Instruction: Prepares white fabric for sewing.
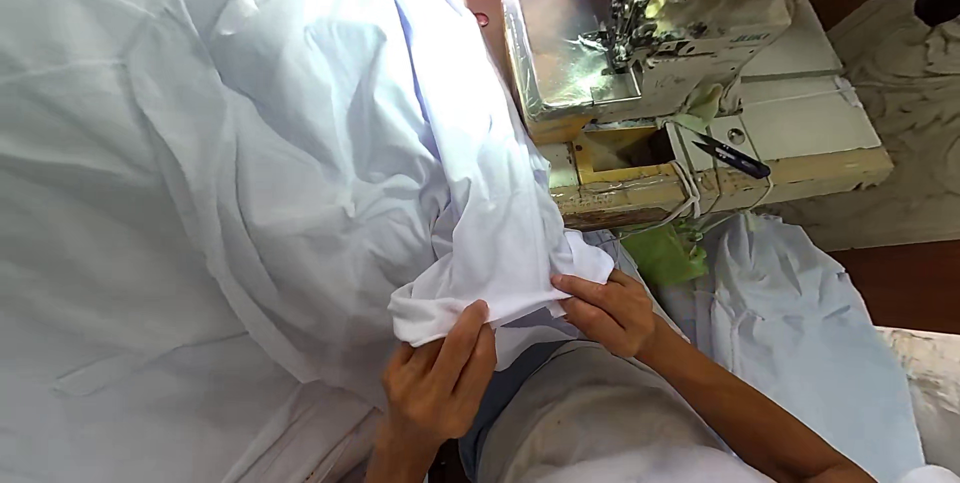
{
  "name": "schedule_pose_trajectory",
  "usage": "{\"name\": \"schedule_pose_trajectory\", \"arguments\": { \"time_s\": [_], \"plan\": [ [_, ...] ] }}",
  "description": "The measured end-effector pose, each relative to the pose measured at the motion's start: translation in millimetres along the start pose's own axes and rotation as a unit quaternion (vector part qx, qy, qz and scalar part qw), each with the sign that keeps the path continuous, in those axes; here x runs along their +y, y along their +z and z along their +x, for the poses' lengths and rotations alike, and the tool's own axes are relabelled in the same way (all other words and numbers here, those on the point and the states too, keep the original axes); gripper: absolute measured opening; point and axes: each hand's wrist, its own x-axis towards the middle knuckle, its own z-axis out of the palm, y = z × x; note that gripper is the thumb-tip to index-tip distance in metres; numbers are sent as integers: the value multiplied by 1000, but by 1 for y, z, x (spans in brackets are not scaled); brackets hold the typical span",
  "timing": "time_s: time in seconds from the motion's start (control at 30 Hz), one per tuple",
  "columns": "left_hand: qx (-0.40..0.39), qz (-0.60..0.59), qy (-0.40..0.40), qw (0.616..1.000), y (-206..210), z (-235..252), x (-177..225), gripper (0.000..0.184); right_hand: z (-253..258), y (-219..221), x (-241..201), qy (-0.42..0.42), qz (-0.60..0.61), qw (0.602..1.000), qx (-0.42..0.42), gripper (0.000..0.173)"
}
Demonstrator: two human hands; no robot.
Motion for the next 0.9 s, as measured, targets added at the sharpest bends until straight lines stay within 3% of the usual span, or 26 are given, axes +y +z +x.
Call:
{"name": "schedule_pose_trajectory", "arguments": {
  "time_s": [0.4, 0.57, 0.63, 0.7, 0.77, 0.83, 0.9],
  "plan": [
    [6, 6, -4, 1000, 1, 28, 0, 7, 30, -9, 25, -39, -52, 998, 20, 10],
    [-24, 84, -142, 986, -6, 43, 8, 22, 63, -18, 17, -46, -77, 996, 20, 15],
    [1, -6, -220, 975, -13, 36, -3, 22, 77, -9, 4, -33, -66, 996, 49, 17],
    [53, -186, -292, 937, -25, 26, -26, 18, 100, 8, -13, -12, -42, 995, 87, 19],
    [163, -353, -372, 843, -39, 32, -45, 17, 134, 27, -33, 9, 28, 992, 124, 19],
    [260, -368, -424, 785, -52, 70, -49, 19, 175, 40, -49, 41, 139, 973, 177, 15],
    [329, -308, -462, 764, -56, 158, -9, 19, 212, 43, -51, 90, 226, 943, 226, 12]
  ]
}}
